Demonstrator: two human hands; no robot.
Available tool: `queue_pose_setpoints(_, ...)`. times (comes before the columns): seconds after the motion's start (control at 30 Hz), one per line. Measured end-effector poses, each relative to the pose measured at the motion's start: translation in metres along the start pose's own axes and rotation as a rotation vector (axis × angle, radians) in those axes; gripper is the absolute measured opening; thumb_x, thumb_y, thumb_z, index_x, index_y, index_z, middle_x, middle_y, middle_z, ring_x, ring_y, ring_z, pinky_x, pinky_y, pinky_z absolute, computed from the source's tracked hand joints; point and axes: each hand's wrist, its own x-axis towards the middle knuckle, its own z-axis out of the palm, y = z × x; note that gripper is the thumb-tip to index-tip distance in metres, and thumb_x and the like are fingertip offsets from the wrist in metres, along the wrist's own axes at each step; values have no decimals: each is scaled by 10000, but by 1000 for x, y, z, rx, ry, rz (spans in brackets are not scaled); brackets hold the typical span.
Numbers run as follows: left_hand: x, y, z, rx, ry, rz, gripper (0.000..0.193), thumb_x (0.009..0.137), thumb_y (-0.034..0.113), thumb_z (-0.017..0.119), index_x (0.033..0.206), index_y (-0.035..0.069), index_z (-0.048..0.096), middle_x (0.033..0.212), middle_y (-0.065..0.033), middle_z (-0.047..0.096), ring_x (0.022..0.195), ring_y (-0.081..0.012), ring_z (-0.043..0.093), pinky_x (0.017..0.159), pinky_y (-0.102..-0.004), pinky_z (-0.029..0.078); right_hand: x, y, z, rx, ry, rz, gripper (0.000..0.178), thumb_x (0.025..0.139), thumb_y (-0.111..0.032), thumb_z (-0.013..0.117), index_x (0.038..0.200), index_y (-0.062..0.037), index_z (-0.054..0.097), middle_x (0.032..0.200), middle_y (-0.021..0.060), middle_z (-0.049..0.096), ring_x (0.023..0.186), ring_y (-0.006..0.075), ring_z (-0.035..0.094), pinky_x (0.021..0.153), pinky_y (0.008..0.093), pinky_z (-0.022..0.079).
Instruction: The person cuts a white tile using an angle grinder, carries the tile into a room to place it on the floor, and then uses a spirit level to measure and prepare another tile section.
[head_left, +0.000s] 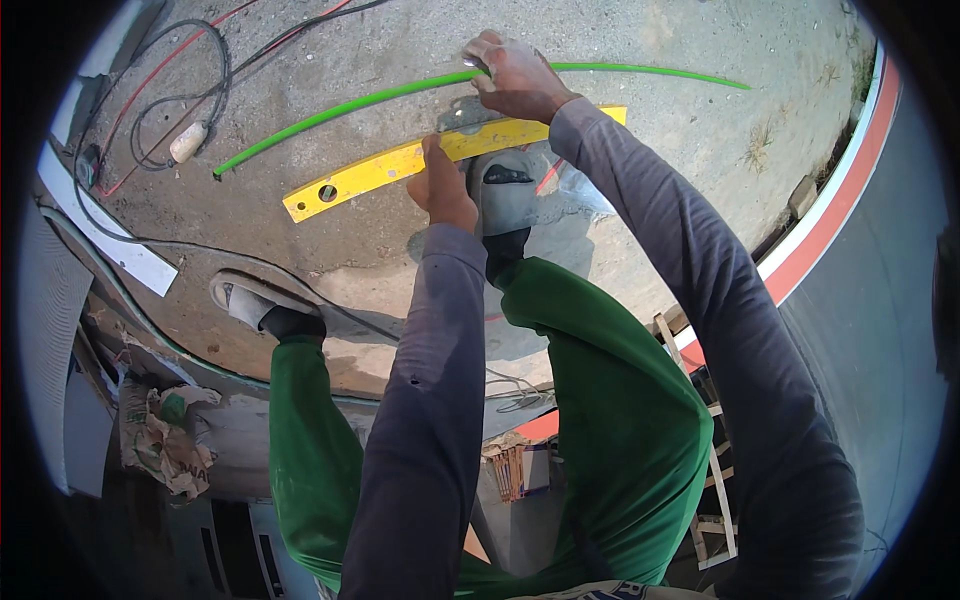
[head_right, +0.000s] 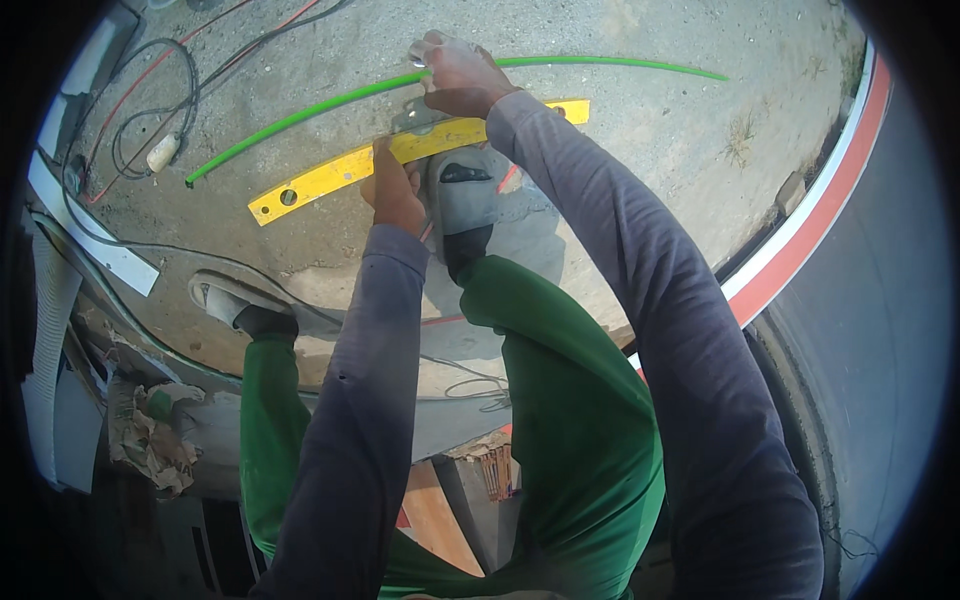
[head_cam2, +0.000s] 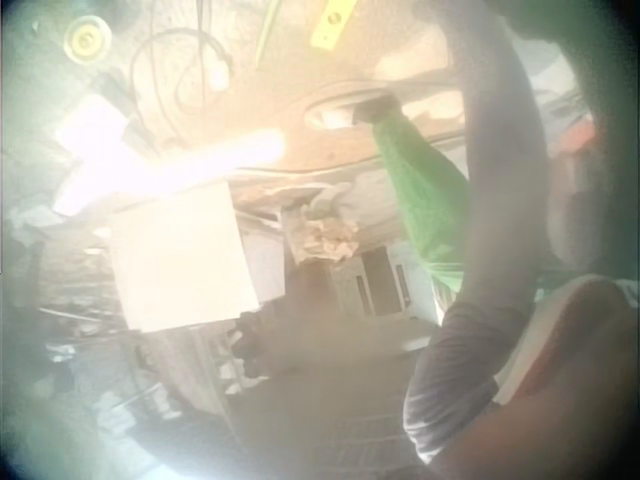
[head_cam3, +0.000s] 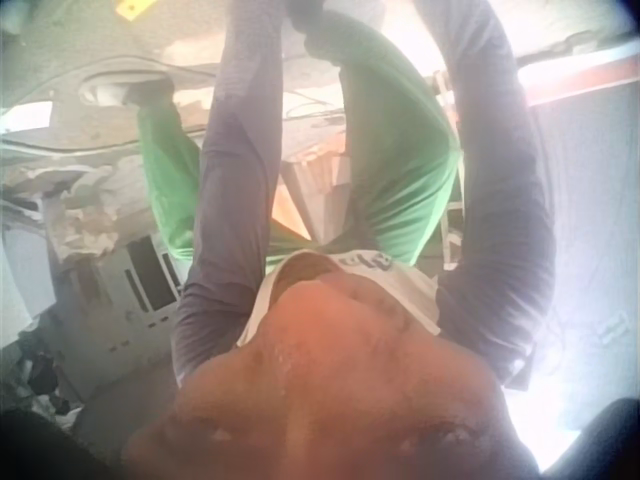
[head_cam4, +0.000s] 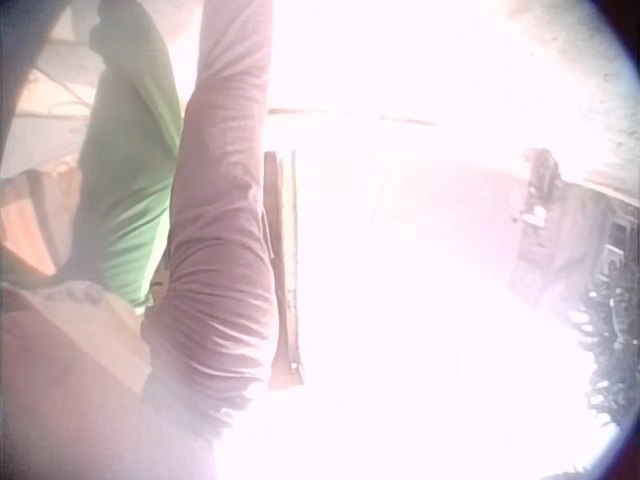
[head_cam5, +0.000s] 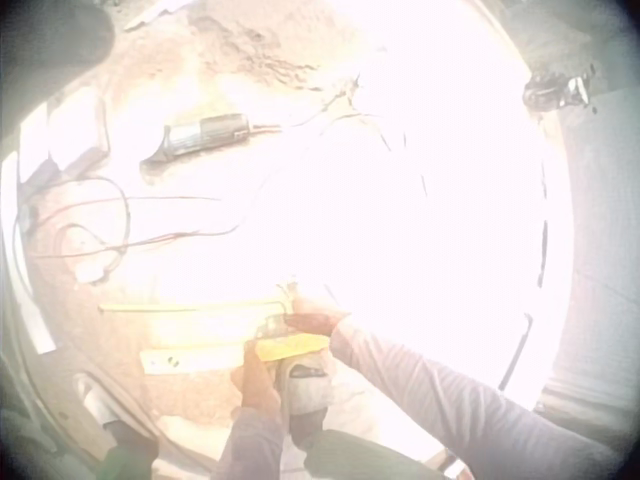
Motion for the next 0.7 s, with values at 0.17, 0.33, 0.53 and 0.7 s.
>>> queue_pose_setpoints(0.17, 3, 10, -12, 8, 28, 57, 394, 889, 281, 749, 1111, -21, 632, 985, -85, 636, 856, -158, 631, 699, -291, 494, 21, 6, 3, -174, -129, 88, 425, 747, -165, 732, 1141, -59, 611, 1189, 128, 555, 1102, 369, 645, 917, 520, 541)
queue_pose_setpoints(0.33, 8, 16, -22, -124, -75, 107, 389, 888, 250, 761, 1146, 7, 602, 1061, -93, 636, 909, -163, 644, 730, -308, 513, 20, -10, 3, -195, -90, 88, 239, 798, -140, 675, 1011, -94, 576, 1072, 118, 590, 1051, 363, 623, 801, 538, 504)
queue_pose_setpoints(0.53, 7, 28, -25, -92, -216, 84, 396, 905, 238, 757, 1210, 58, 579, 1133, -57, 614, 1063, -199, 633, 898, -407, 528, 21, -32, -2, -64, -288, 264, 293, 752, -162, 720, 1035, -92, 693, 977, 93, 729, 971, 291, 702, 839, 432, 535)
queue_pose_setpoints(0.7, -29, 59, -42, -273, -429, 81, 390, 969, 280, 715, 1246, 41, 580, 1110, -50, 629, 1051, -197, 638, 917, -402, 529, -8, -81, -11, 563, -352, 246, 197, 733, -52, 772, 929, -33, 777, 773, -6, 707, 702, 63, 613, 626, 266, 482)
